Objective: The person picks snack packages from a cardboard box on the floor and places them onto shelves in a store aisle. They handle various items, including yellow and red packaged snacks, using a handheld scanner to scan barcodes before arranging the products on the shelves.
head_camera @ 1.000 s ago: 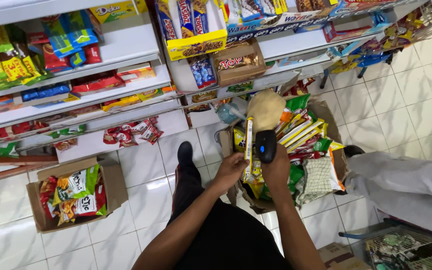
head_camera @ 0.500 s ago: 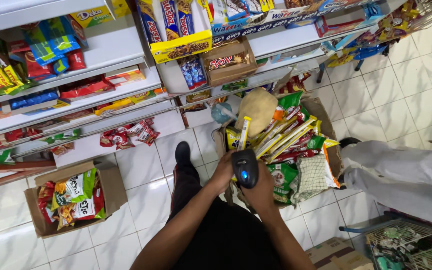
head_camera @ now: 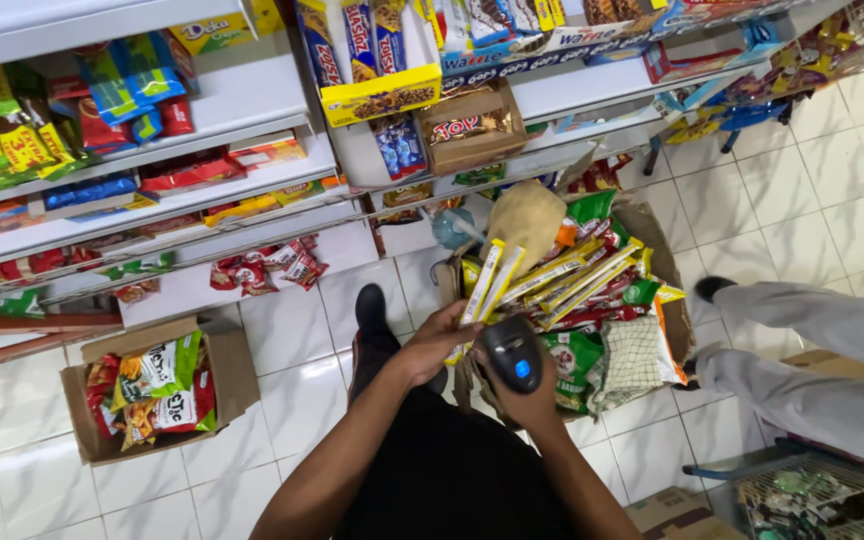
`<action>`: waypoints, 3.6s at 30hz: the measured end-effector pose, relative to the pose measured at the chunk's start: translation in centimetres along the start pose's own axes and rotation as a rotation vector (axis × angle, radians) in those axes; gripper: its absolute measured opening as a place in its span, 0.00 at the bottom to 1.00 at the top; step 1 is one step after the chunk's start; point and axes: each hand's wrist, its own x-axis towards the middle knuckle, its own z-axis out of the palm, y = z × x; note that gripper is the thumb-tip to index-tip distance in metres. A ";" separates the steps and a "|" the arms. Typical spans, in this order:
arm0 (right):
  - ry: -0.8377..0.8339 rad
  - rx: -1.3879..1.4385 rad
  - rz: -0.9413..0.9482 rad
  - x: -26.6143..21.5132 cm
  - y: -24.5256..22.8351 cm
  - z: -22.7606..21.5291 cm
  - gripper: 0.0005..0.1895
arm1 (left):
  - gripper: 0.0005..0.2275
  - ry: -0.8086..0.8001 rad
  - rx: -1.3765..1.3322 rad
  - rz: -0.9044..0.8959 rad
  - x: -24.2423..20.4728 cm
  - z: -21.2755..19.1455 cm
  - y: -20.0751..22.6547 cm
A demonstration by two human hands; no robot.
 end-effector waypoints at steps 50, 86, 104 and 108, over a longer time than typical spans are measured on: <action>-0.247 -0.328 0.162 6.7 -17.0 8.1 0.20 | 0.12 0.037 0.283 0.135 -9.6 -9.0 16.8; -0.165 -0.403 0.029 6.7 -18.9 15.6 0.17 | 0.15 0.146 0.510 0.241 -11.9 -11.0 19.5; 0.375 0.030 0.185 8.0 -16.2 17.3 0.16 | 0.16 -0.023 0.087 0.319 -7.4 -3.8 23.6; 0.408 0.040 0.048 9.8 -15.3 15.1 0.16 | 0.16 -0.006 0.209 0.404 -6.2 -1.2 25.8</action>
